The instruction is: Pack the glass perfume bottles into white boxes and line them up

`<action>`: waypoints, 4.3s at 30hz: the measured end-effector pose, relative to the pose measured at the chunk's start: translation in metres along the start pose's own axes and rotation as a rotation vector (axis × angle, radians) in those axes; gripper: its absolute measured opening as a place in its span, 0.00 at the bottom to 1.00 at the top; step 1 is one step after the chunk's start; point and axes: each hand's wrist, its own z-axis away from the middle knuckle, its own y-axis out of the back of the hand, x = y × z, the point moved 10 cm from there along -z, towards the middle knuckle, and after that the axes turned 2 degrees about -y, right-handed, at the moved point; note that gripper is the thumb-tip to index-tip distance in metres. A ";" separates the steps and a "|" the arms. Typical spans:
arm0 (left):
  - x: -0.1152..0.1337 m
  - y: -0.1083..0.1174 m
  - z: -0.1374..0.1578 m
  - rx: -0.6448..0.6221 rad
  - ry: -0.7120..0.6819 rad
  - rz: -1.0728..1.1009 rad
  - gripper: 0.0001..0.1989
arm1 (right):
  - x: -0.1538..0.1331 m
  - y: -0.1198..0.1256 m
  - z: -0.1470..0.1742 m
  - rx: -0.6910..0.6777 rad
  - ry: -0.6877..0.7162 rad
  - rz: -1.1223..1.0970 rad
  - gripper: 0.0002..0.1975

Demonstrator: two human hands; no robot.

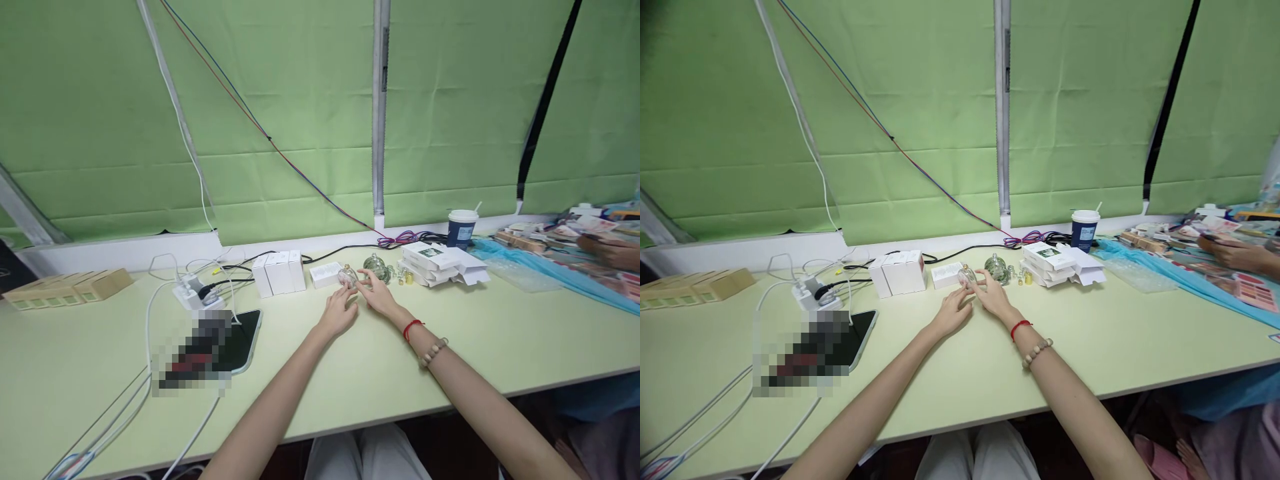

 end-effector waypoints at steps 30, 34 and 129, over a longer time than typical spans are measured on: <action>0.002 0.019 -0.001 0.171 0.049 -0.493 0.27 | 0.006 -0.022 -0.002 -0.238 0.019 -0.150 0.26; -0.003 0.030 0.002 0.275 0.109 -0.406 0.31 | 0.011 -0.029 -0.002 -0.284 -0.006 -0.192 0.23; 0.003 0.021 0.000 0.157 0.092 -0.540 0.17 | -0.003 -0.002 -0.003 0.004 -0.019 -0.226 0.17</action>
